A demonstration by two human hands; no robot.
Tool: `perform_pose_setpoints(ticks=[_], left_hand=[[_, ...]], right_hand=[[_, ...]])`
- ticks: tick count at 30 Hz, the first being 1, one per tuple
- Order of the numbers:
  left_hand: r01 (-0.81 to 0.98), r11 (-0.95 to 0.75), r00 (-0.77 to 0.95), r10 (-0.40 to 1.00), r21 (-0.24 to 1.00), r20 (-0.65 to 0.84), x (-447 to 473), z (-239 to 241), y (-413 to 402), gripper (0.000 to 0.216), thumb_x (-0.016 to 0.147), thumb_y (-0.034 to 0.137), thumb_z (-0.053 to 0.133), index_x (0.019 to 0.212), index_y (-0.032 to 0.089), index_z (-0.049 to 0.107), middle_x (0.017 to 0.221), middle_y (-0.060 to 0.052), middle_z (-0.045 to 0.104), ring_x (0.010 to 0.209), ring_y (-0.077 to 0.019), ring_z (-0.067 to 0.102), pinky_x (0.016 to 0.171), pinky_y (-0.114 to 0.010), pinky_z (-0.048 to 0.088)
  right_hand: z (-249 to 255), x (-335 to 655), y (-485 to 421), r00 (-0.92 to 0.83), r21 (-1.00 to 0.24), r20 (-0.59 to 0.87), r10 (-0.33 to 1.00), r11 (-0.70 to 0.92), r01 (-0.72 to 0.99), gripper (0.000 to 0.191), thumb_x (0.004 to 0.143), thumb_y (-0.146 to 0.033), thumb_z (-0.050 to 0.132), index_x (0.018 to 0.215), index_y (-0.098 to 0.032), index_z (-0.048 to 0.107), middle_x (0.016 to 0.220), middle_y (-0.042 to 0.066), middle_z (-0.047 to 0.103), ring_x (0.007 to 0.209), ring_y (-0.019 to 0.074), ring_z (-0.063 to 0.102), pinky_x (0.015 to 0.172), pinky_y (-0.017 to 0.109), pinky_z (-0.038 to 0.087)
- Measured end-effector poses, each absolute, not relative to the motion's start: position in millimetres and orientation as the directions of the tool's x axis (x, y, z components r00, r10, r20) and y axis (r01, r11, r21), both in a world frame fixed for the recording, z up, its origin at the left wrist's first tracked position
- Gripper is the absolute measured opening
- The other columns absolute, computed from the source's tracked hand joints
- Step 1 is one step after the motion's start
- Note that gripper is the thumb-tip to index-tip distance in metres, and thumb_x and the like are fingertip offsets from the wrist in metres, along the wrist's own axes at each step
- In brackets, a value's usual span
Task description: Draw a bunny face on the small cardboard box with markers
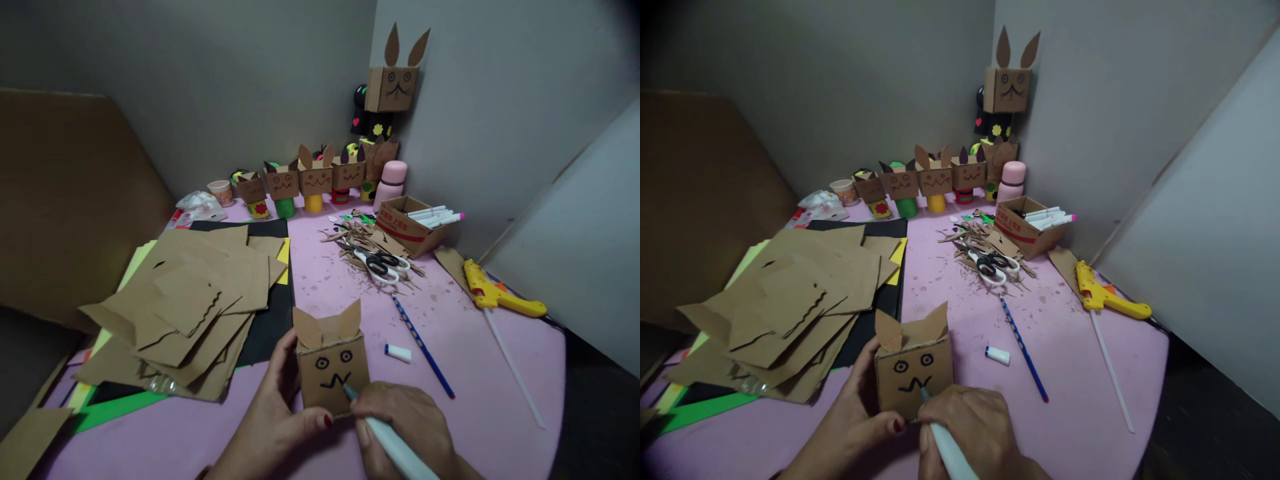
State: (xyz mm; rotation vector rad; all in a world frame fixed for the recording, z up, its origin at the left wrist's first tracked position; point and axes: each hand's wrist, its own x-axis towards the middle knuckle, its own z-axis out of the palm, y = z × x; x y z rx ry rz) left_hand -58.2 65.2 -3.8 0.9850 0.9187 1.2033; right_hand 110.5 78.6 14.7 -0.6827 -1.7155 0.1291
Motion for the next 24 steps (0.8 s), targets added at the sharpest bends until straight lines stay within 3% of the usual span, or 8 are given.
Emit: perform_pose_setpoints(ticks=[24], left_hand=[[-0.288,0.089,0.125,0.991,0.954,-0.055,-56.9,-2.9,64.8,0.097,0.058,0.042,0.087,0.139,0.036,0.035,0.145,-0.009,0.051,0.135,-0.0329,0.042,0.11,-0.046,0.034]], right_hand=[[17.0,110.3,82.7,-0.136,-0.39,0.878,0.458,0.852,0.35,0.015,0.078,-0.009,0.047,0.075,-0.018,0.059,0.053,-0.001,0.065,0.041,0.0101,0.061,0.044,0.018,0.05]])
